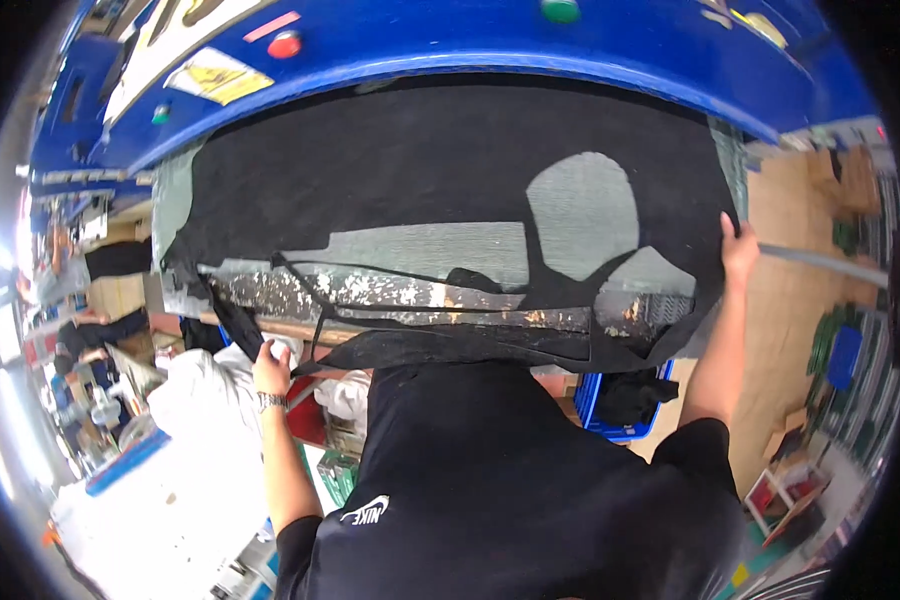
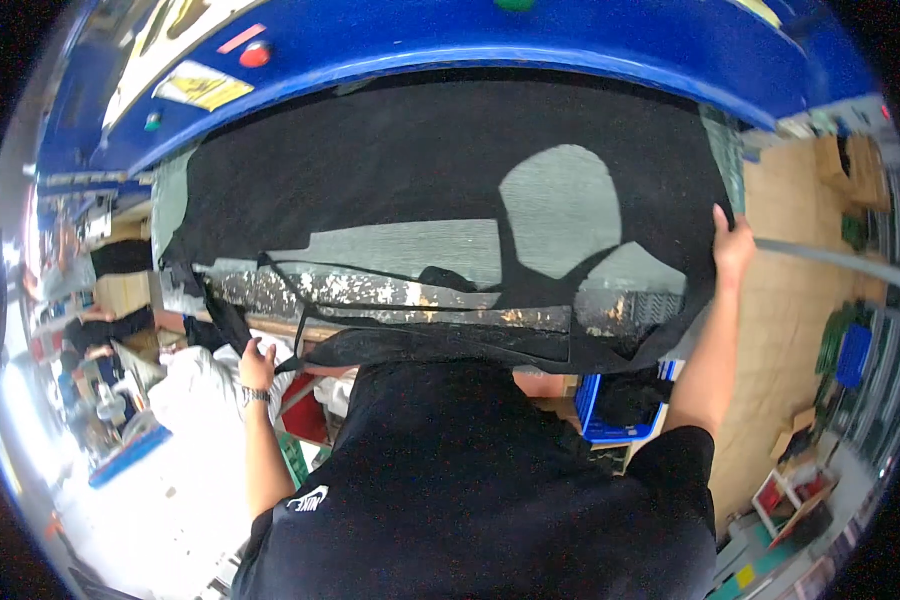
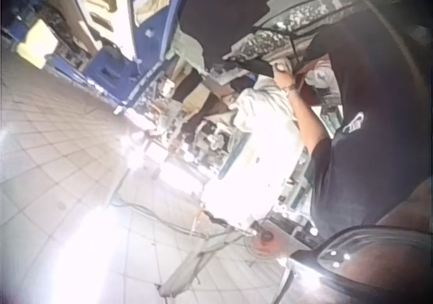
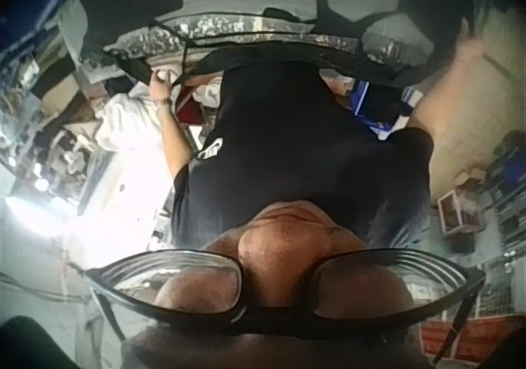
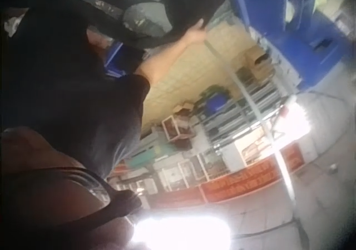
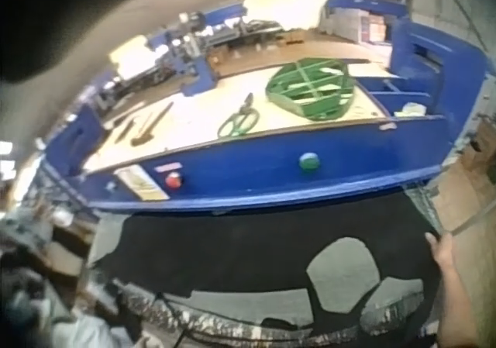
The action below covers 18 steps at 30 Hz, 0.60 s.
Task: Cutting shoe components from material using metal templates and a hydraulic press machine.
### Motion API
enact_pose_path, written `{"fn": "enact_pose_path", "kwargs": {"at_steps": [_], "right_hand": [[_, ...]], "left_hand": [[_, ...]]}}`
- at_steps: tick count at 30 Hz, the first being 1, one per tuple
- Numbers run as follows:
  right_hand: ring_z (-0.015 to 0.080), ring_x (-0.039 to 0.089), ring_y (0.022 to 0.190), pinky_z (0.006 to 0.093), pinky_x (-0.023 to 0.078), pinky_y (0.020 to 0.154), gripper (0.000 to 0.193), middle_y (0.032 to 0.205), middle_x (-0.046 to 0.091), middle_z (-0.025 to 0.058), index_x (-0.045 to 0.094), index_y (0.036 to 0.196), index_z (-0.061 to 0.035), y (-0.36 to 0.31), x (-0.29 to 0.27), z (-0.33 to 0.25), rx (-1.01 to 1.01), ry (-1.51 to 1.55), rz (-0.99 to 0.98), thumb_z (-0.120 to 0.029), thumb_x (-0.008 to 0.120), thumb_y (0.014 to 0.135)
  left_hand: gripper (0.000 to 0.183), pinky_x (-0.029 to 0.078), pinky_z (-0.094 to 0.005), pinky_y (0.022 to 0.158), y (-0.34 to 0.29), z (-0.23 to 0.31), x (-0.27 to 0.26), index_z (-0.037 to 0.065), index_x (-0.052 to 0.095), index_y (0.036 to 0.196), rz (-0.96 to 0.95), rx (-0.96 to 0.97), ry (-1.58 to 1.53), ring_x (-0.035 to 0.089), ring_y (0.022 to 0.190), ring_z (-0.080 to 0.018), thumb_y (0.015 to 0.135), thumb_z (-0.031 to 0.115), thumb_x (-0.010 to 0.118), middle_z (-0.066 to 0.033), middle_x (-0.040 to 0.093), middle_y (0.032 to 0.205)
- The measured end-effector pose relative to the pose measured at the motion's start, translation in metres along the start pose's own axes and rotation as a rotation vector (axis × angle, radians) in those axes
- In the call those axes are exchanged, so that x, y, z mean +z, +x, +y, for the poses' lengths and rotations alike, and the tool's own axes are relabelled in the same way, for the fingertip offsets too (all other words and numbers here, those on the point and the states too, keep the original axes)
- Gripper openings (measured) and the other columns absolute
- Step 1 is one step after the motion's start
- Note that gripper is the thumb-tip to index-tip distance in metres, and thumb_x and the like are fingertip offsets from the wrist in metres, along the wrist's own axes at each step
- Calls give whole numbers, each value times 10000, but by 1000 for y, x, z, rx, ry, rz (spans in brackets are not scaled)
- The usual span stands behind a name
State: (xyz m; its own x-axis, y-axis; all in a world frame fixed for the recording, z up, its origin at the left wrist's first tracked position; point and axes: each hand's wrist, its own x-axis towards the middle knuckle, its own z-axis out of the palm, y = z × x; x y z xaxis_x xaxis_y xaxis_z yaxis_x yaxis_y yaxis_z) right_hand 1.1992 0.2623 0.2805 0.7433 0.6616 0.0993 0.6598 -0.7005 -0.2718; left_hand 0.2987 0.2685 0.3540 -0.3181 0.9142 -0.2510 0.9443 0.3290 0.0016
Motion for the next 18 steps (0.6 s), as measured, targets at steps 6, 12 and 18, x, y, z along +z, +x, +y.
{"fn": "enact_pose_path", "kwargs": {"at_steps": [6,12,18], "right_hand": [[448,638,799,502,491,699,540,846,677,234,634,810,-3,35,8,36,-174,-97,41,-528,654,936],[426,647,1013,502,536,811,481,1217,633,223,593,1290,-41,18,13,-38,-254,-305,254,-396,636,969],[368,624,1040,439,489,945,277,1119,665,210,666,1116,26,-116,28,-299,-954,275,20,-192,686,947]], "left_hand": [[608,544,-469,730,-6,34,0,59,534,1380,0,-39,-136,699,819,-368,872,312,749,-177,719,868],[574,485,-451,980,-24,26,22,69,542,1375,160,30,-331,585,1160,-386,874,269,741,-212,601,1272],[508,448,-467,1051,-70,22,52,95,598,1321,369,8,-496,526,1224,-417,862,258,746,-200,542,1361]]}}
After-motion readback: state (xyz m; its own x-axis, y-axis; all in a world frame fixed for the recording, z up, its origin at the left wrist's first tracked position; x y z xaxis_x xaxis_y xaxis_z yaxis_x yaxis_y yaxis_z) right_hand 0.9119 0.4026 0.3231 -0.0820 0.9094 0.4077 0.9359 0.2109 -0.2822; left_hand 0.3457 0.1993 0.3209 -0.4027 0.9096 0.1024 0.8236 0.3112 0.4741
